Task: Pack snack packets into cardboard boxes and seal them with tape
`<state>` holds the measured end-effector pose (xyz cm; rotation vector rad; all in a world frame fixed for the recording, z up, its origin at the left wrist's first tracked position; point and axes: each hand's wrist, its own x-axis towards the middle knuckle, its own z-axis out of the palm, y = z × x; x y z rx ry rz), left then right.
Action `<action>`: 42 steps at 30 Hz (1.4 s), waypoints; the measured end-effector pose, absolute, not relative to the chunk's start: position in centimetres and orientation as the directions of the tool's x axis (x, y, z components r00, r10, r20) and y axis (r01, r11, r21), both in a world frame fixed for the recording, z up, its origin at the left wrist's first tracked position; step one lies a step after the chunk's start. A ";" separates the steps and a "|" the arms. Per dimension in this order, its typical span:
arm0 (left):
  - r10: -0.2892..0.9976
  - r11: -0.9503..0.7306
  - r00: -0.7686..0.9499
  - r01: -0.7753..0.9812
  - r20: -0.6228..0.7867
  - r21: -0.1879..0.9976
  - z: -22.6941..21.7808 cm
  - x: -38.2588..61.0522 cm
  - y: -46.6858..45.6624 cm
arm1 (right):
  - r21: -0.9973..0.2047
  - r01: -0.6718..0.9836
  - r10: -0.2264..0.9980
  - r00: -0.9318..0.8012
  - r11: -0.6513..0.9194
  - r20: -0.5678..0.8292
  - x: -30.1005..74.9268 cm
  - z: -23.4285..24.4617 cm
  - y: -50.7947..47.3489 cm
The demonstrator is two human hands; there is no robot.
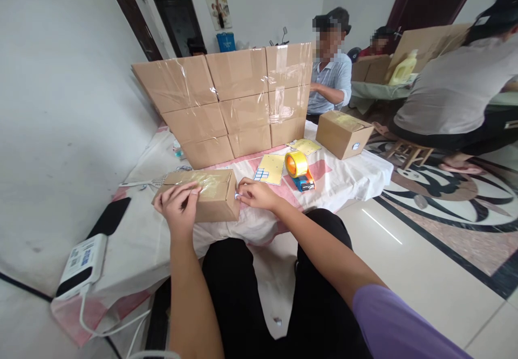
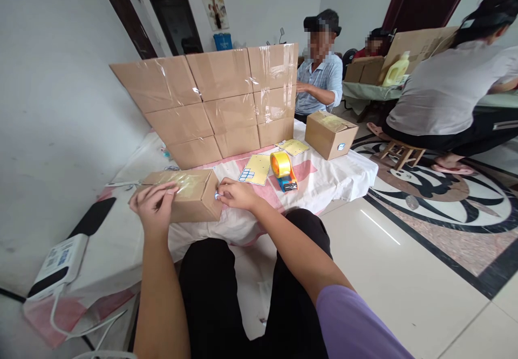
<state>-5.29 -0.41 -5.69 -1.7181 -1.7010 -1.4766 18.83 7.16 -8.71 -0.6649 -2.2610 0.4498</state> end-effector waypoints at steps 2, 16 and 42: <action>0.551 -0.245 -0.233 0.873 0.801 0.423 -5.7 -5.3 -0.4 | -0.479 0.354 0.588 -0.596 0.803 0.546 18.6 -8.8 7.1; 0.548 -0.250 -0.226 0.875 0.806 0.415 -5.9 -5.5 -0.3 | -0.397 0.451 0.601 -0.584 0.799 0.546 18.5 -9.2 7.3; 0.524 -0.222 -0.236 0.890 0.818 0.399 -5.9 -5.3 -0.2 | -0.729 0.230 0.754 -0.350 0.645 0.556 16.9 -9.8 8.5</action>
